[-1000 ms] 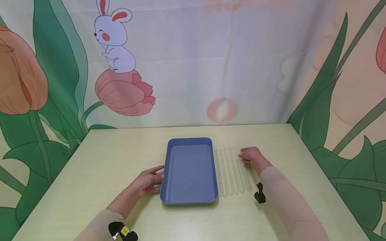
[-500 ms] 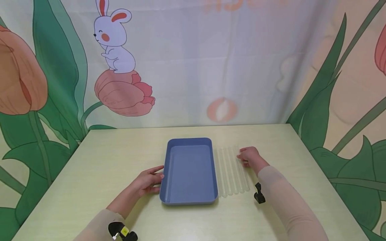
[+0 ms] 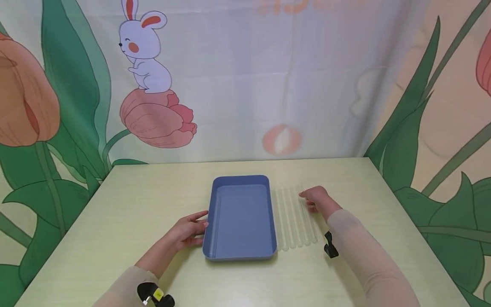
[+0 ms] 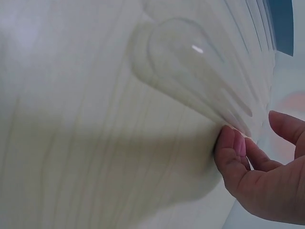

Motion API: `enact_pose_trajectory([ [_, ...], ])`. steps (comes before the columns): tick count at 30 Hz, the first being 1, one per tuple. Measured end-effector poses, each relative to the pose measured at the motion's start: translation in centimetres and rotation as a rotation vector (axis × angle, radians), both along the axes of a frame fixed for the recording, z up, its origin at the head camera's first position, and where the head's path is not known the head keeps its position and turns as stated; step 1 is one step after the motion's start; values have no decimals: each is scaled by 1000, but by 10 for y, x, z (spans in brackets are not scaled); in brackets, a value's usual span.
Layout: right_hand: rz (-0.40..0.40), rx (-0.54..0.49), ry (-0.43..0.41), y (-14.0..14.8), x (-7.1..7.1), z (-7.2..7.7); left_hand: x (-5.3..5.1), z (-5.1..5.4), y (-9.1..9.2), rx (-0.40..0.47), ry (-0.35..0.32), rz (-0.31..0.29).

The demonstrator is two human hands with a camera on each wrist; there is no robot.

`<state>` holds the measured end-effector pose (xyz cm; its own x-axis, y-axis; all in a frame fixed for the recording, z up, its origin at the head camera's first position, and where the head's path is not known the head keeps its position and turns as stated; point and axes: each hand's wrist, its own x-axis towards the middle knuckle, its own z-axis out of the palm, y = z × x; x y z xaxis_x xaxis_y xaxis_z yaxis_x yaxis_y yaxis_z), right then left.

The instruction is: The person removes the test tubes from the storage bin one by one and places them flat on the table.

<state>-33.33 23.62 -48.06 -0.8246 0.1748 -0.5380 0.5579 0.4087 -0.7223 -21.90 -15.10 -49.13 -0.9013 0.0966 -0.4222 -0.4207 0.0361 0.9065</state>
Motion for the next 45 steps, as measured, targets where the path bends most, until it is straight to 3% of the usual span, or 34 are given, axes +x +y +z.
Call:
enact_pose_trajectory([
  [5,32,26,-1,1,1,0,1,-1,1,-2,-13,5],
  [12,62,6,-14,4,7,15,-1,-2,1,-8,-10,12],
  [19,80,-137,29,23,-1,24,-2,1,0,-16,-2,12],
  [28,17,-213,68,22,11,58,-2,2,0,-13,-3,13],
  [40,43,-390,111,25,20,96,-1,1,1,-18,-5,9],
  [45,90,-465,121,19,24,111,0,1,1,-18,6,0],
])
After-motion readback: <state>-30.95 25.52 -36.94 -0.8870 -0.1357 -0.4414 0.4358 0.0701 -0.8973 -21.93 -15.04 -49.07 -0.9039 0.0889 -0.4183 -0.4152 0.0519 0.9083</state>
